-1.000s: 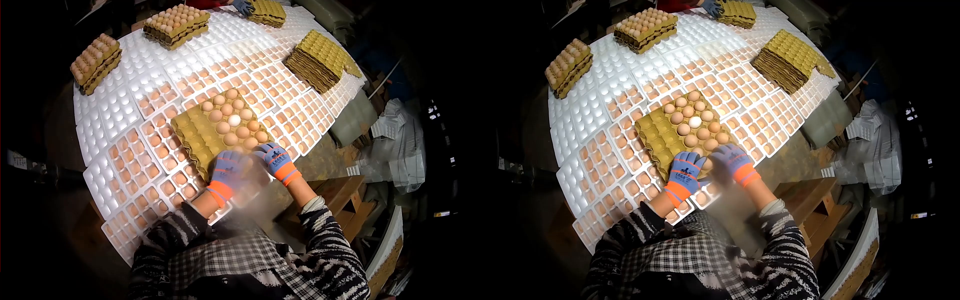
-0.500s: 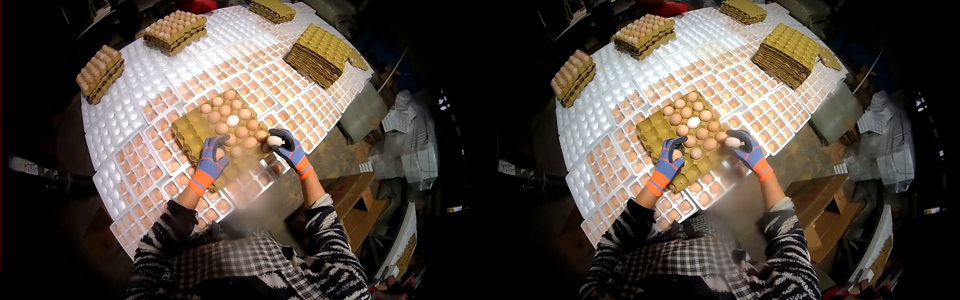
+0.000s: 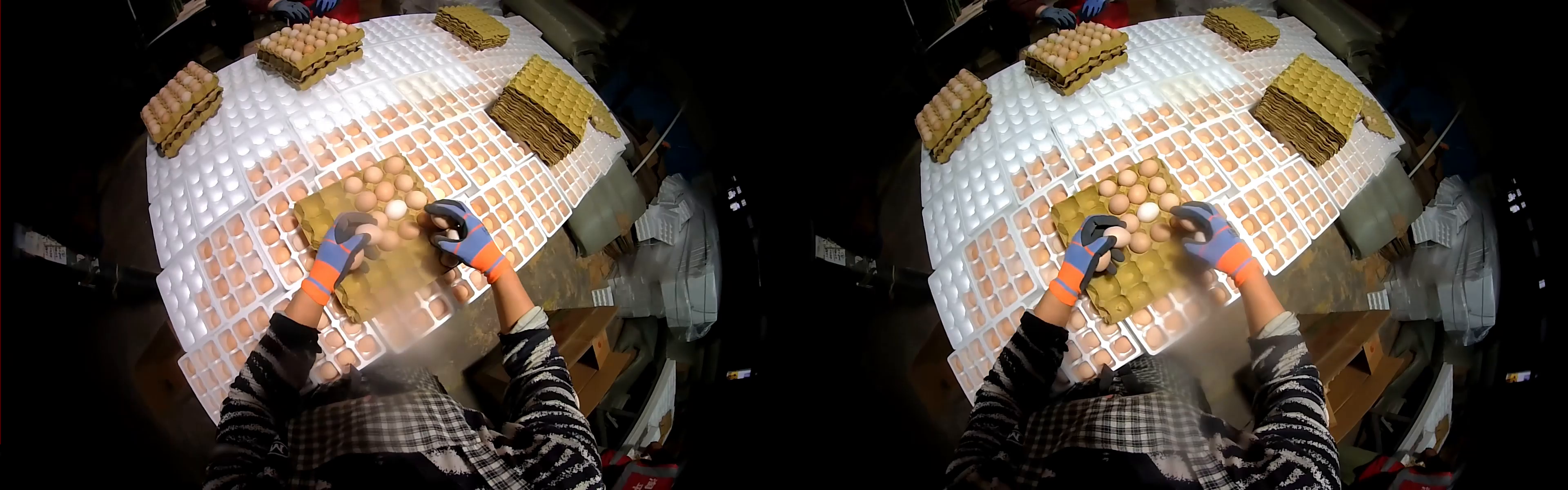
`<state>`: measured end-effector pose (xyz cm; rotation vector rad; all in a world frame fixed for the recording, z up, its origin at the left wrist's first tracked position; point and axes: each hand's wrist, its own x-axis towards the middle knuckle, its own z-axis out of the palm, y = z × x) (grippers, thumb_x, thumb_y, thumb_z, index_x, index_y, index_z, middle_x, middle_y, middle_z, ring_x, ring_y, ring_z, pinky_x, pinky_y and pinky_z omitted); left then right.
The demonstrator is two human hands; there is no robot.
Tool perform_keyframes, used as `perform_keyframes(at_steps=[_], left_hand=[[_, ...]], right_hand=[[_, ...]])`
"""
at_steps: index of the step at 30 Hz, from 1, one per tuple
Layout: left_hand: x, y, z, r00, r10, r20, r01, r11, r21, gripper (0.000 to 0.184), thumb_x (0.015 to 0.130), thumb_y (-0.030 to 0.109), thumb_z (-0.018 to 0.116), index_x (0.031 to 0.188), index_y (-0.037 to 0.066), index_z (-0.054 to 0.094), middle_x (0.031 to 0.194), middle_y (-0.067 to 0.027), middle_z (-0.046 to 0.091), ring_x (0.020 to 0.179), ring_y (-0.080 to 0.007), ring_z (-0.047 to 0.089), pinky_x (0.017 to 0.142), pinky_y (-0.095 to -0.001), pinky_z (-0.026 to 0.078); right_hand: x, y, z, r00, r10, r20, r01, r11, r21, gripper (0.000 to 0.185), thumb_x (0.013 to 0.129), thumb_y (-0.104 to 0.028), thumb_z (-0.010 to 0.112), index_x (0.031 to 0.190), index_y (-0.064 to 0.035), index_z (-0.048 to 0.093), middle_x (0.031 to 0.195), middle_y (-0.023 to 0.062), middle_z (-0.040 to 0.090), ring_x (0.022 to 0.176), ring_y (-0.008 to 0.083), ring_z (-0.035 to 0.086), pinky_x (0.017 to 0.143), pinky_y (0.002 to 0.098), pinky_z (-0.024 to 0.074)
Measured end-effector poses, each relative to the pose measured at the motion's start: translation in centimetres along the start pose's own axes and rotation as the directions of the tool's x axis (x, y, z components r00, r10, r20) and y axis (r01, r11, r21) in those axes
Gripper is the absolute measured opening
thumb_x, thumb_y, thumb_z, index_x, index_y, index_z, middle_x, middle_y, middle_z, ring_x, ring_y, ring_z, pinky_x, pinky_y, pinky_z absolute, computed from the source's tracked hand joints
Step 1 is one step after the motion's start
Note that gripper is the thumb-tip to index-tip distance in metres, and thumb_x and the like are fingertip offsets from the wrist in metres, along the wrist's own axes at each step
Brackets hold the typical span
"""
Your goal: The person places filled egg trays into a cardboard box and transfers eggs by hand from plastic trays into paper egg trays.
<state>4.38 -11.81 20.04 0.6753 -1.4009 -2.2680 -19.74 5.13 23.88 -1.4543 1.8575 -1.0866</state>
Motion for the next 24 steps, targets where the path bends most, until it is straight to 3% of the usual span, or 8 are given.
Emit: perform_keyframes(at_steps=[2,3,6,9,13,16,21,24], left_hand=[[0.9,0.2,0.5,0.949,0.286,0.131,-0.298,0.678,0.672,0.038,0.087,0.007,0.063,0.125,0.015,0.063,0.124,-0.0125,0.061,0.091,-0.0252,0.066,0.068,-0.0369,0.057],[1.4,-0.3,0.9,0.798,0.457,0.393,-0.498,0.134,0.857,0.042,0.083,0.006,0.065,0.123,0.020,0.066,0.135,-0.0125,0.056,0.101,-0.0293,0.064,0.076,-0.0397,0.058],[3.6,-2.5,2.4,0.894,0.109,0.434,-0.355,-0.419,0.836,0.035,0.094,0.019,0.056,0.126,0.028,0.066,0.154,-0.0088,0.044,0.116,-0.0400,0.056,0.094,-0.0442,0.053],[4.4,-0.4,2.9,0.940,-0.101,0.327,-0.339,-0.159,0.927,0.028,0.099,0.029,0.052,0.121,0.023,0.069,0.148,-0.0066,0.055,0.122,-0.0350,0.055,0.097,-0.0394,0.051],[1.8,-0.1,0.4,0.888,0.345,0.304,-0.362,0.117,0.925,0.024,0.080,0.015,0.074,0.104,0.018,0.072,0.140,-0.0108,0.053,0.112,-0.0338,0.060,0.084,-0.0411,0.056],[-3.2,1.2,-4.1,0.850,0.516,-0.103,-0.333,0.678,0.656,0.051,0.073,0.014,0.085,0.121,0.018,0.068,0.142,-0.0120,0.047,0.125,-0.0324,0.055,0.105,-0.0410,0.049],[-18.2,2.3,-16.7,0.597,0.460,-0.657,-0.033,0.833,0.553,0.042,0.079,0.013,0.083,0.119,0.012,0.071,0.118,-0.0050,0.066,0.105,-0.0190,0.065,0.087,-0.0331,0.056],[-25.9,-4.3,-26.2,0.435,0.529,-0.729,-0.256,0.849,0.463,0.047,0.074,-0.003,0.080,0.117,0.006,0.065,0.125,-0.0083,0.060,0.114,-0.0217,0.061,0.091,-0.0325,0.055]], right_hand=[[2.2,-3.1,2.0,0.978,0.161,0.135,-0.044,0.785,-0.618,0.043,0.087,-0.022,0.067,0.129,-0.0252,0.064,0.139,0.0115,0.051,0.122,0.0360,0.056,0.097,0.0464,0.0527],[2.7,-3.9,3.6,0.982,0.151,0.110,-0.002,0.596,-0.803,0.036,0.089,-0.029,0.063,0.125,-0.0240,0.065,0.141,0.0114,0.050,0.117,0.0353,0.059,0.093,0.0475,0.0538],[4.3,-1.1,6.4,0.981,0.177,0.085,0.005,0.408,-0.913,0.035,0.087,-0.028,0.065,0.122,-0.0258,0.066,0.138,0.0124,0.052,0.111,0.0372,0.060,0.090,0.0488,0.0542],[3.8,-1.5,4.3,0.993,0.103,0.059,-0.012,0.580,-0.814,0.052,0.073,-0.033,0.081,0.122,-0.0259,0.067,0.135,0.0122,0.055,0.111,0.0357,0.061,0.090,0.0467,0.0543],[3.3,-3.5,2.7,0.994,0.080,-0.078,-0.109,0.825,-0.554,0.059,0.066,-0.011,0.087,0.122,-0.0178,0.070,0.128,0.0133,0.059,0.114,0.0360,0.062,0.094,0.0427,0.0538],[4.9,-7.4,5.3,0.990,-0.136,0.023,0.136,0.948,-0.289,0.060,0.066,0.000,0.084,0.123,-0.0082,0.067,0.129,0.0129,0.057,0.114,0.0320,0.061,0.097,0.0379,0.0524],[9.9,-12.8,18.4,0.855,-0.301,0.423,0.402,0.899,-0.174,0.064,0.072,-0.022,0.085,0.132,-0.0214,0.064,0.135,0.0142,0.054,0.118,0.0348,0.060,0.099,0.0456,0.0513],[12.5,-17.4,29.0,0.727,-0.266,0.633,0.497,0.840,-0.219,0.063,0.076,-0.035,0.080,0.134,-0.0279,0.060,0.137,0.0129,0.053,0.119,0.0361,0.060,0.098,0.0466,0.0512]])
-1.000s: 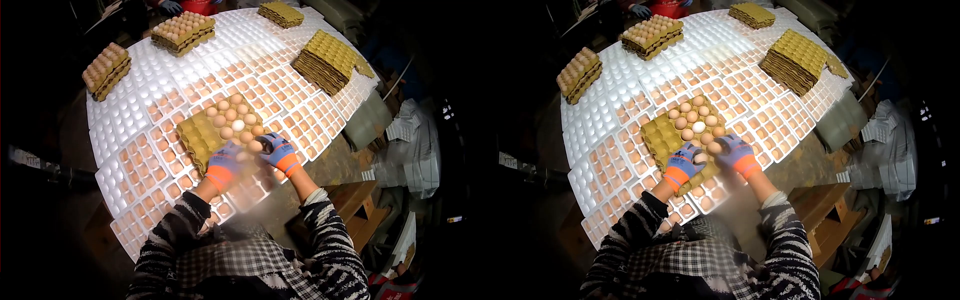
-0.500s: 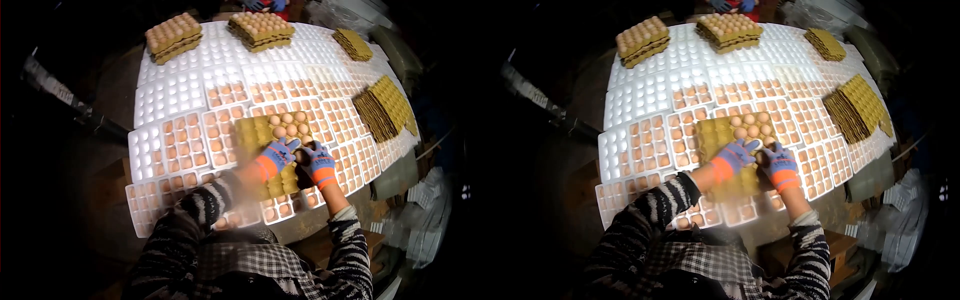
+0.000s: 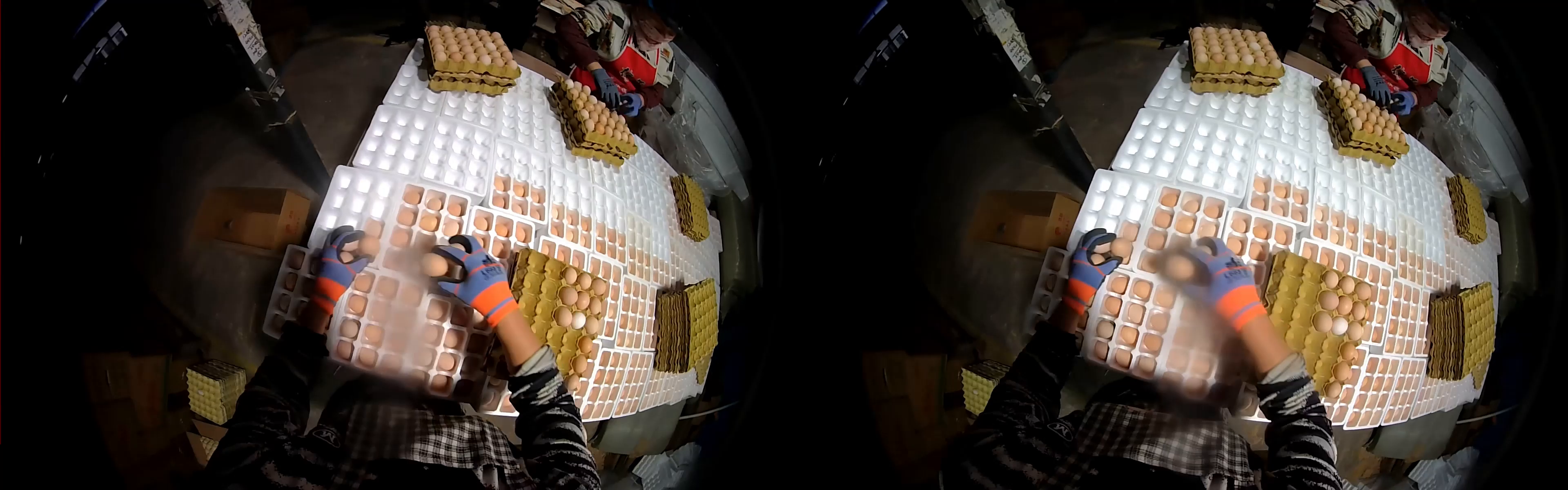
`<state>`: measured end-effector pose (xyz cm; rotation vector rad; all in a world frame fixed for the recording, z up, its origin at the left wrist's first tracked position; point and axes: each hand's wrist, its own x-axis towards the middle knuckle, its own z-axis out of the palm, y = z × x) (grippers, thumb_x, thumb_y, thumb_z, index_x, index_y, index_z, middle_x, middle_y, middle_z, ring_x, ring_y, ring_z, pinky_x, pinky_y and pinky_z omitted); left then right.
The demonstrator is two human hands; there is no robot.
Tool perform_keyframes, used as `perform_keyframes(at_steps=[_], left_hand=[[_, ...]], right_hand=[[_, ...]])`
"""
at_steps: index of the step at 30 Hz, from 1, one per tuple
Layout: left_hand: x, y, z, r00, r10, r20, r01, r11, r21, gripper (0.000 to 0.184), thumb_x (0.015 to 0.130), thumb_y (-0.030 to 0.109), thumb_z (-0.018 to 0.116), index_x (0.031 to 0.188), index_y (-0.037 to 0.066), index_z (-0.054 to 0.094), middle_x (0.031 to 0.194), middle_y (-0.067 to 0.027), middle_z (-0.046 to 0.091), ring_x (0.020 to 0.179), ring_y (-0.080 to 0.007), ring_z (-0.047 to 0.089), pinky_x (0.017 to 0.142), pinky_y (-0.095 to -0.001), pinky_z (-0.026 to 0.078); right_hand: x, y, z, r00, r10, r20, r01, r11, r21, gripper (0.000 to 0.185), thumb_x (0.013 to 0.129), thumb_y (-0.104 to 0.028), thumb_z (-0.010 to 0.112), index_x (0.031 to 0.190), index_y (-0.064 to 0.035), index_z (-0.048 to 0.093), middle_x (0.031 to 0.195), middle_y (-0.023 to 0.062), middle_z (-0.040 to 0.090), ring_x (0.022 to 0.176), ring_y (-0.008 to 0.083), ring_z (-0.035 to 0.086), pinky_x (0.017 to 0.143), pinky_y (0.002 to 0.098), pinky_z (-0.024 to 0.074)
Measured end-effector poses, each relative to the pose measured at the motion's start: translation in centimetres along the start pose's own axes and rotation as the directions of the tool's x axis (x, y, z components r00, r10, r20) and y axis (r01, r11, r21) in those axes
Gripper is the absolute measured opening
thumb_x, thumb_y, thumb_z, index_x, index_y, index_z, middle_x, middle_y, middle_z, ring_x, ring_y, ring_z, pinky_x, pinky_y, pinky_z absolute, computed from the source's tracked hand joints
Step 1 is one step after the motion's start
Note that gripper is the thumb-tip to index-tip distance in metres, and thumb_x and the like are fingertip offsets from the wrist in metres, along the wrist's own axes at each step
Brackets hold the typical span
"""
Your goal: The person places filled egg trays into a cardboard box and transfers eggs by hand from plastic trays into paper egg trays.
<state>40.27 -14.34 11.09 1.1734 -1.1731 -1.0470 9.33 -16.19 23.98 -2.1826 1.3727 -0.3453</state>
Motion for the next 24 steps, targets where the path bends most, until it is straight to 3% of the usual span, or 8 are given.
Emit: perform_keyframes(at_steps=[1,6,7,10,16,18,22,24], left_hand=[[0.2,0.5,-2.9,0.975,0.223,0.006,-0.184,0.785,0.591,0.044,0.073,-0.006,0.079,0.114,0.005,0.065,0.127,-0.0109,0.057,0.116,-0.0256,0.059,0.091,-0.0339,0.054],[0.6,-1.5,-6.4,0.997,0.078,-0.017,-0.047,0.752,0.658,0.048,0.074,-0.002,0.076,0.120,0.010,0.067,0.140,-0.0124,0.048,0.118,-0.0332,0.058,0.094,-0.0388,0.052],[1.0,-1.2,-6.4,0.999,-0.041,-0.020,0.041,0.626,0.779,0.046,0.079,0.003,0.072,0.124,0.014,0.068,0.136,-0.0129,0.051,0.119,-0.0347,0.058,0.095,-0.0388,0.052],[1.9,-4.4,-8.4,1.000,0.006,-0.025,0.011,0.789,0.614,0.045,0.081,0.008,0.071,0.125,0.016,0.068,0.131,-0.0126,0.056,0.116,-0.0337,0.060,0.096,-0.0390,0.052],[2.0,-2.8,-8.2,0.986,-0.010,-0.166,0.109,0.792,0.601,0.043,0.084,0.007,0.068,0.127,0.014,0.067,0.128,-0.0126,0.058,0.113,-0.0329,0.061,0.097,-0.0396,0.050],[2.6,0.0,-6.9,0.983,-0.010,-0.185,0.132,0.737,0.663,0.043,0.086,0.004,0.065,0.129,0.012,0.065,0.125,-0.0139,0.059,0.113,-0.0340,0.060,0.097,-0.0403,0.050],[6.6,-1.6,-5.7,0.902,0.356,-0.246,-0.157,0.799,0.580,0.041,0.086,0.001,0.064,0.127,0.010,0.065,0.125,-0.0167,0.057,0.116,-0.0372,0.055,0.101,-0.0425,0.046],[8.3,-4.0,-5.6,0.933,0.294,-0.208,-0.079,0.731,0.678,0.037,0.090,0.014,0.063,0.127,0.016,0.065,0.130,-0.0117,0.057,0.122,-0.0365,0.052,0.102,-0.0472,0.043]], right_hand=[[3.0,-2.0,1.5,0.999,-0.020,0.045,0.021,0.999,-0.026,0.061,0.076,-0.039,0.079,0.134,-0.0288,0.060,0.137,0.0125,0.053,0.119,0.0363,0.060,0.097,0.0464,0.0515],[15.2,-7.6,9.9,0.979,-0.124,0.163,0.178,0.909,-0.376,0.043,0.088,-0.034,0.068,0.129,-0.0236,0.060,0.135,0.0128,0.053,0.116,0.0363,0.061,0.095,0.0444,0.0516],[17.0,-7.8,11.7,0.969,-0.149,0.198,0.223,0.870,-0.439,0.042,0.089,-0.034,0.065,0.129,-0.0231,0.061,0.136,0.0126,0.053,0.116,0.0361,0.061,0.096,0.0444,0.0510],[23.2,-6.2,18.9,0.985,-0.026,0.168,0.094,0.905,-0.414,0.039,0.092,-0.034,0.061,0.128,-0.0215,0.062,0.137,0.0127,0.053,0.116,0.0346,0.061,0.098,0.0455,0.0502],[25.3,-7.2,15.7,0.892,-0.226,0.390,0.408,0.776,-0.482,0.041,0.096,-0.030,0.053,0.135,-0.0182,0.060,0.132,0.0132,0.059,0.121,0.0329,0.061,0.096,0.0444,0.0520],[25.1,-7.3,14.6,0.916,-0.205,0.344,0.348,0.832,-0.432,0.041,0.096,-0.029,0.053,0.135,-0.0188,0.059,0.131,0.0131,0.059,0.120,0.0314,0.062,0.095,0.0446,0.0523],[23.5,-6.3,13.5,0.989,-0.137,0.060,0.146,0.968,-0.204,0.045,0.090,-0.027,0.062,0.134,-0.0171,0.059,0.129,0.0142,0.059,0.119,0.0356,0.059,0.097,0.0458,0.0501],[22.5,-5.0,13.9,0.973,-0.209,-0.101,0.192,0.970,-0.152,0.036,0.091,-0.024,0.061,0.127,-0.0179,0.064,0.124,0.0134,0.061,0.119,0.0340,0.056,0.100,0.0448,0.0461]])
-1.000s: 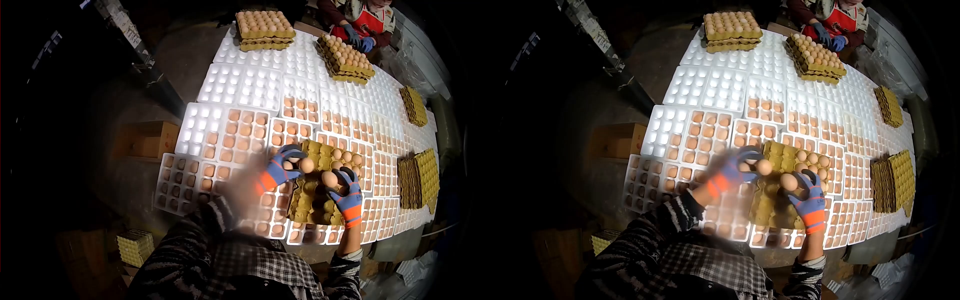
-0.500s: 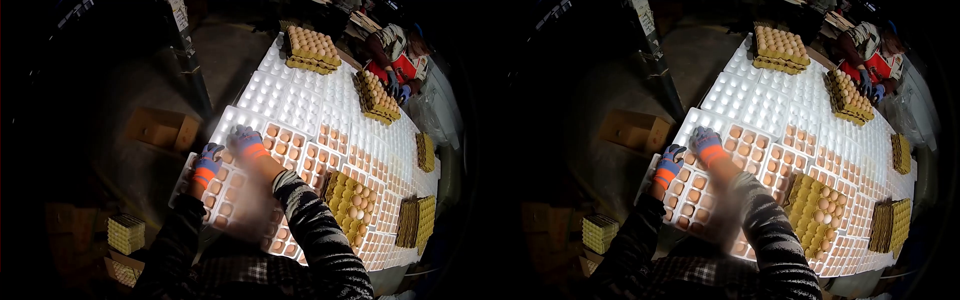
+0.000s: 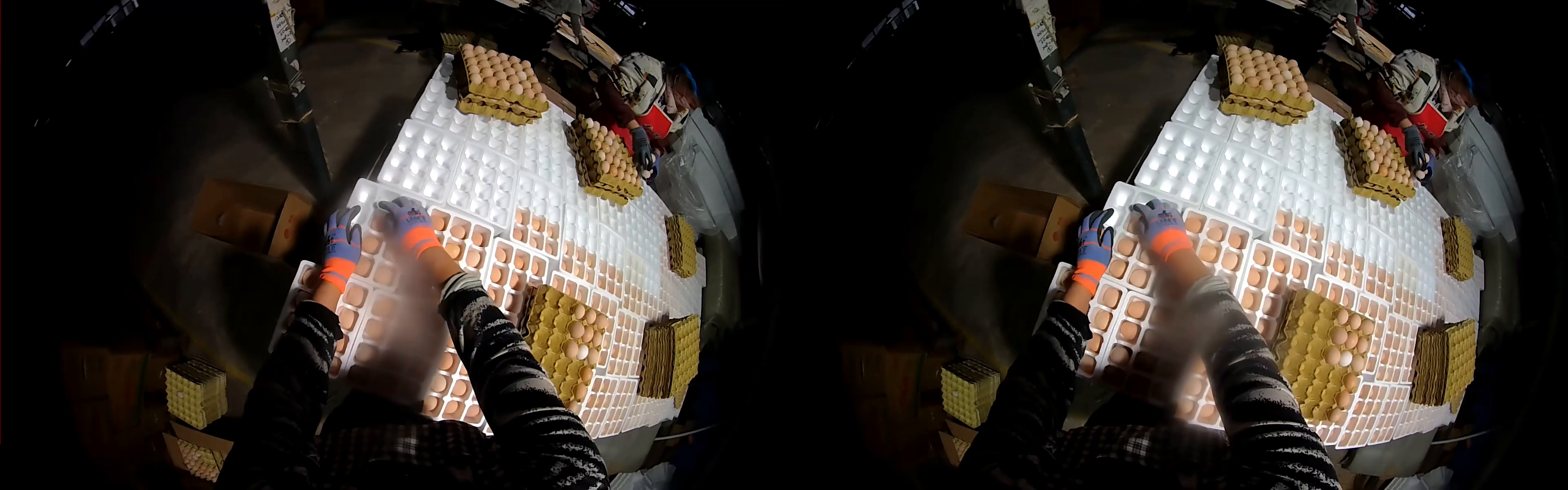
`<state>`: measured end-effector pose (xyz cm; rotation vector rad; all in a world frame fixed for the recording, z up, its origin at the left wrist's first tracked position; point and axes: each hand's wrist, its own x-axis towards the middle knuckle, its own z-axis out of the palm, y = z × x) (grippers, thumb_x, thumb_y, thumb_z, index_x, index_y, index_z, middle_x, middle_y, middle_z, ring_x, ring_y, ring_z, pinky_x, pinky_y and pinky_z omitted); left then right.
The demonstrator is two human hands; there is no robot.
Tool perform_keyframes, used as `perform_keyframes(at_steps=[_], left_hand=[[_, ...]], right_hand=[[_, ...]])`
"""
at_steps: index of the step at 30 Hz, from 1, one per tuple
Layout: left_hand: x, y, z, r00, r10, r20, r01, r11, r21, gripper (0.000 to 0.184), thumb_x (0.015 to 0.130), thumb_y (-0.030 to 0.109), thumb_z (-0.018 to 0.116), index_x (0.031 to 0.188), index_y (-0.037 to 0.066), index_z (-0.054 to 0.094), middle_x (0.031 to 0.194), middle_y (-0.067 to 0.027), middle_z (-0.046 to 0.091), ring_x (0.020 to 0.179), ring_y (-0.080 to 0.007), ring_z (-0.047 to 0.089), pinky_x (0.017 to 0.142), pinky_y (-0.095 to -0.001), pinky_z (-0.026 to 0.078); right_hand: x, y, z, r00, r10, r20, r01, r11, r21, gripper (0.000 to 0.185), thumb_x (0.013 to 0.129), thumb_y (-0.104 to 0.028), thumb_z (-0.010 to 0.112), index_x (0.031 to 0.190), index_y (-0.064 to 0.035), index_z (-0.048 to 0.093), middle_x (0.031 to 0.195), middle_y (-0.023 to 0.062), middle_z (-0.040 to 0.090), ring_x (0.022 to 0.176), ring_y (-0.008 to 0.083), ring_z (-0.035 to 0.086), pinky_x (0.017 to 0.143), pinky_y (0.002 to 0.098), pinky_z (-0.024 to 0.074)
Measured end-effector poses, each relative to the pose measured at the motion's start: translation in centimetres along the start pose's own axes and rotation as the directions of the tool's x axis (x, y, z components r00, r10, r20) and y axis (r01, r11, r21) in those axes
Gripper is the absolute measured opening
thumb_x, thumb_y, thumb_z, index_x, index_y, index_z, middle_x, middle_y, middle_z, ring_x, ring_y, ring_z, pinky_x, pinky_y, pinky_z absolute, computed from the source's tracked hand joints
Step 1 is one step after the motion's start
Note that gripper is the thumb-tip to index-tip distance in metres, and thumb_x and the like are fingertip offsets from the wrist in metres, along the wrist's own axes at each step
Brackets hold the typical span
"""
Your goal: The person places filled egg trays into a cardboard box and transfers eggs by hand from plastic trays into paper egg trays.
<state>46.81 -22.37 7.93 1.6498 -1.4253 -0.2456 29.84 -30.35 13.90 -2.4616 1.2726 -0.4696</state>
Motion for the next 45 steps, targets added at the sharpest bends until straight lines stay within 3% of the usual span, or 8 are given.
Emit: perform_keyframes(at_steps=[11,17,19,25,34,39,41,45], left_hand=[[-0.2,-10.9,3.4,0.975,-0.207,0.079,0.192,0.967,0.168,0.047,0.097,0.026,0.065,0.135,0.000,0.058,0.131,-0.0229,0.063,0.116,-0.0365,0.062,0.101,-0.0425,0.048],[1.0,-1.7,1.6,0.829,-0.459,0.320,0.486,0.874,-0.006,0.049,0.098,0.021,0.062,0.143,0.006,0.052,0.132,-0.0170,0.063,0.118,-0.0314,0.061,0.101,-0.0402,0.048],[0.1,-5.7,4.5,0.983,0.149,0.106,-0.159,0.982,0.100,0.052,0.096,0.016,0.065,0.145,0.008,0.051,0.136,-0.0145,0.060,0.121,-0.0272,0.059,0.103,-0.0381,0.047],[-8.1,24.9,12.6,0.661,0.509,0.551,-0.223,0.834,-0.504,0.051,0.086,0.011,0.074,0.135,0.007,0.060,0.130,-0.0143,0.064,0.121,-0.0334,0.058,0.105,-0.0420,0.044],[-14.4,41.1,24.6,0.254,0.691,0.677,-0.761,0.575,-0.301,0.040,0.076,0.036,0.078,0.111,0.018,0.068,0.113,-0.0068,0.066,0.108,-0.0282,0.059,0.095,-0.0419,0.044],[-13.1,42.0,22.9,0.455,0.588,0.669,-0.339,0.809,-0.480,0.016,0.082,0.025,0.067,0.090,0.011,0.070,0.102,-0.0093,0.070,0.086,-0.0292,0.068,0.079,-0.0372,0.054],[-14.0,40.4,24.0,0.643,0.411,0.647,0.353,0.591,-0.726,0.020,0.085,0.020,0.063,0.098,0.007,0.070,0.103,-0.0078,0.068,0.086,-0.0232,0.065,0.082,-0.0331,0.053],[-12.3,37.8,24.5,0.304,0.604,0.737,0.372,0.637,-0.675,0.034,0.091,0.022,0.056,0.120,0.007,0.062,0.121,-0.0115,0.058,0.097,-0.0262,0.061,0.089,-0.0362,0.051]], right_hand=[[-16.2,1.3,-10.7,0.966,0.121,-0.227,0.034,0.814,0.580,0.045,0.089,-0.014,0.067,0.133,-0.0146,0.061,0.135,0.0143,0.057,0.122,0.0359,0.055,0.105,0.0418,0.0465],[-34.7,9.0,-20.3,0.851,0.378,-0.364,-0.381,0.922,0.066,0.041,0.088,-0.019,0.070,0.128,-0.0153,0.065,0.131,0.0125,0.061,0.118,0.0346,0.059,0.102,0.0407,0.0488],[-39.8,11.1,-24.2,0.765,0.491,-0.417,-0.520,0.853,0.050,0.040,0.088,-0.025,0.070,0.126,-0.0150,0.067,0.126,0.0133,0.064,0.117,0.0346,0.060,0.101,0.0400,0.0490],[-47.2,16.0,-27.2,0.216,0.960,-0.179,-0.935,0.256,0.244,0.050,0.083,-0.046,0.072,0.121,-0.0136,0.069,0.121,0.0134,0.068,0.111,0.0332,0.066,0.095,0.0424,0.0519],[-51.2,19.2,-26.2,0.344,0.905,-0.251,-0.675,0.424,0.603,0.042,0.087,-0.041,0.070,0.113,-0.0079,0.072,0.105,0.0122,0.073,0.103,0.0255,0.069,0.089,0.0367,0.0545],[-50.9,19.7,-27.9,0.425,0.882,-0.203,0.141,0.157,0.977,0.032,0.097,-0.023,0.064,0.122,-0.0034,0.065,0.110,0.0083,0.069,0.104,0.0196,0.066,0.087,0.0340,0.0547],[-49.9,23.8,-26.2,0.455,0.856,-0.243,-0.431,0.451,0.782,0.040,0.091,-0.030,0.068,0.124,-0.0086,0.065,0.113,0.0097,0.070,0.108,0.0243,0.068,0.091,0.0364,0.0533],[-44.6,20.0,-28.7,0.373,0.919,-0.124,-0.901,0.391,0.190,0.052,0.075,-0.042,0.080,0.116,-0.0112,0.069,0.107,0.0150,0.073,0.098,0.0327,0.069,0.089,0.0400,0.0534]])
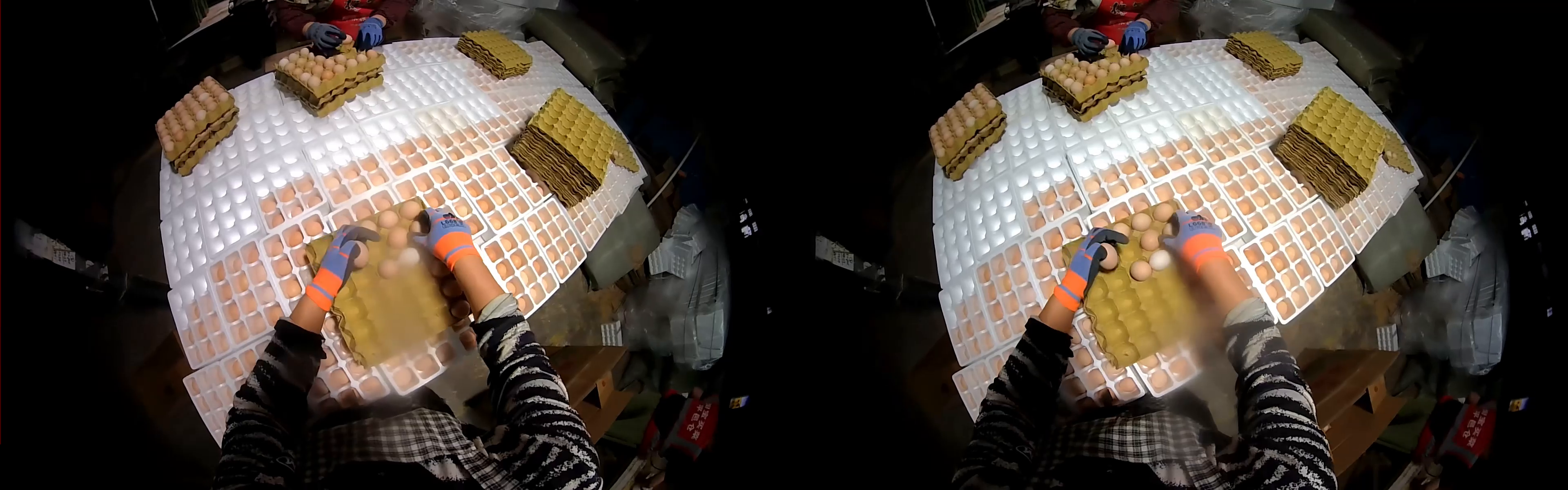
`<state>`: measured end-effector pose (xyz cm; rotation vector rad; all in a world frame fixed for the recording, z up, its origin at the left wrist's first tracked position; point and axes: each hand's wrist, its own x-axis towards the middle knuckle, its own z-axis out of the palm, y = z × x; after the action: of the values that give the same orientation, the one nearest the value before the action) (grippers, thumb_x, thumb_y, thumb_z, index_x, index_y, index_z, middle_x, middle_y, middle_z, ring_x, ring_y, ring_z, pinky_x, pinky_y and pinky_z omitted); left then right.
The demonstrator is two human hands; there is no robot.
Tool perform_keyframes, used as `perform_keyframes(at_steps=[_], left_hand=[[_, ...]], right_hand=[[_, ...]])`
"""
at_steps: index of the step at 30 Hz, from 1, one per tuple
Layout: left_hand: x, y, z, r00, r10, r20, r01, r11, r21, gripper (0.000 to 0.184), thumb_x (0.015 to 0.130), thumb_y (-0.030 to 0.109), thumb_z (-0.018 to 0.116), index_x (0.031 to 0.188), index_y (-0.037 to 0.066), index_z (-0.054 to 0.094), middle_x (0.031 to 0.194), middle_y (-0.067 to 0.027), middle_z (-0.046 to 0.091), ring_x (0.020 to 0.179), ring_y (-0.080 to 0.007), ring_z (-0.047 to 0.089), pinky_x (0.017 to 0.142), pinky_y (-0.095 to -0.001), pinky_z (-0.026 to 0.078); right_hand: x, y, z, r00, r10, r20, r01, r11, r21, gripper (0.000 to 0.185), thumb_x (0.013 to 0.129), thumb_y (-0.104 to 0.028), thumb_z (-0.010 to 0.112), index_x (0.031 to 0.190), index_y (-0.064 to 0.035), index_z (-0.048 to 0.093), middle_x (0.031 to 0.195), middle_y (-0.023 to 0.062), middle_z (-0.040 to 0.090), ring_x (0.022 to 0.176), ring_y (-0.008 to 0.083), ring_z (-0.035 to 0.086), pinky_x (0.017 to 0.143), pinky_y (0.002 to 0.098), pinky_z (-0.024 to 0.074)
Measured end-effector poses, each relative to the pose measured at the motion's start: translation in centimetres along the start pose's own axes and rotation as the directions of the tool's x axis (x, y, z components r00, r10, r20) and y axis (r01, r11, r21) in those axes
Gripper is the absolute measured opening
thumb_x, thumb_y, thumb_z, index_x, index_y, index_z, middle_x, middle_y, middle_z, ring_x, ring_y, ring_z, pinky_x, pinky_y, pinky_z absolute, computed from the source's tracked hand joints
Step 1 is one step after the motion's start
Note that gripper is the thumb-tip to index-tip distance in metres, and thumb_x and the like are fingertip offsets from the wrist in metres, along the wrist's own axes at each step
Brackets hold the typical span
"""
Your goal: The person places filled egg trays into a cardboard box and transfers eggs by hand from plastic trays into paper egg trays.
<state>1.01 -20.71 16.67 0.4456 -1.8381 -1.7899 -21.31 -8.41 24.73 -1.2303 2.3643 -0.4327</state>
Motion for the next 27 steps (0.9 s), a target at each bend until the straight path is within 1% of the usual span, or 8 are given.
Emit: perform_keyframes(at_steps=[3,8,10,11,13,15,20,27], left_hand=[[-1.1,3.1,5.3,0.986,-0.165,-0.028,0.112,0.525,0.844,0.043,0.082,0.042,0.072,0.111,0.011,0.068,0.114,-0.0149,0.058,0.105,-0.0343,0.062,0.087,-0.0453,0.052],[-0.9,3.5,5.2,0.980,-0.188,-0.059,0.162,0.601,0.783,0.048,0.082,0.032,0.074,0.122,0.010,0.062,0.119,-0.0139,0.060,0.095,-0.0289,0.065,0.082,-0.0424,0.054],[-1.9,-2.9,2.3,0.983,0.062,-0.171,0.042,0.836,0.547,0.046,0.083,0.022,0.072,0.125,0.009,0.060,0.120,-0.0118,0.061,0.090,-0.0235,0.066,0.078,-0.0385,0.055],[-1.4,-1.5,1.6,0.974,-0.116,-0.193,0.085,0.983,-0.163,0.043,0.084,0.007,0.065,0.127,0.008,0.060,0.120,-0.0071,0.062,0.089,-0.0167,0.064,0.073,-0.0319,0.054],[-0.1,0.0,0.6,0.972,-0.077,-0.224,0.137,0.954,0.266,0.045,0.083,0.014,0.068,0.128,0.012,0.061,0.124,-0.0100,0.059,0.098,-0.0236,0.063,0.082,-0.0361,0.054],[1.1,1.5,0.0,0.970,-0.033,-0.243,0.186,0.744,0.641,0.048,0.082,0.021,0.071,0.129,0.015,0.063,0.127,-0.0129,0.057,0.107,-0.0305,0.061,0.091,-0.0403,0.053],[4.1,3.0,1.6,0.928,-0.301,-0.218,0.280,0.178,0.943,0.055,0.078,0.046,0.075,0.125,0.019,0.066,0.146,-0.0151,0.047,0.123,-0.0324,0.059,0.096,-0.0450,0.053],[-2.1,-0.4,-4.5,0.833,0.227,-0.504,-0.086,0.954,0.287,0.047,0.074,0.018,0.087,0.117,0.010,0.069,0.124,-0.0100,0.060,0.115,-0.0276,0.059,0.096,-0.0401,0.051]], right_hand=[[0.0,0.4,-1.5,0.992,0.050,0.116,-0.071,0.981,0.181,0.053,0.080,-0.045,0.071,0.121,-0.0106,0.069,0.111,0.0167,0.072,0.103,0.0316,0.069,0.090,0.0400,0.0535],[0.2,5.1,-1.3,0.972,-0.234,-0.006,0.098,0.382,0.919,0.045,0.093,-0.020,0.067,0.135,-0.0056,0.061,0.123,0.0062,0.067,0.111,0.0156,0.061,0.098,0.0331,0.0487],[0.1,3.5,-2.4,0.922,-0.386,0.025,0.192,0.513,0.837,0.045,0.091,-0.021,0.068,0.133,-0.0039,0.062,0.126,0.0063,0.065,0.114,0.0164,0.060,0.098,0.0340,0.0490],[2.1,4.1,-1.4,0.798,-0.602,-0.007,0.399,0.520,0.755,0.042,0.089,-0.020,0.069,0.129,-0.0070,0.065,0.127,0.0077,0.063,0.117,0.0186,0.059,0.100,0.0346,0.0479],[1.2,0.7,-1.0,0.907,-0.384,0.171,0.367,0.922,0.122,0.042,0.087,-0.033,0.071,0.124,-0.0135,0.068,0.130,0.0122,0.060,0.119,0.0281,0.060,0.100,0.0405,0.0483],[-0.2,-3.8,-0.3,0.977,-0.143,0.160,0.197,0.895,-0.400,0.045,0.086,-0.047,0.069,0.119,-0.0154,0.069,0.134,0.0160,0.057,0.119,0.0363,0.060,0.097,0.0468,0.0501],[0.8,-6.6,2.2,0.978,-0.035,0.206,0.157,0.772,-0.615,0.049,0.087,-0.051,0.062,0.113,-0.0108,0.073,0.128,0.0169,0.065,0.119,0.0320,0.062,0.092,0.0407,0.0539],[2.5,-1.3,1.1,0.973,-0.194,0.129,0.227,0.915,-0.335,0.048,0.078,-0.047,0.079,0.109,-0.0099,0.075,0.111,0.0157,0.072,0.101,0.0358,0.069,0.088,0.0440,0.0543]])
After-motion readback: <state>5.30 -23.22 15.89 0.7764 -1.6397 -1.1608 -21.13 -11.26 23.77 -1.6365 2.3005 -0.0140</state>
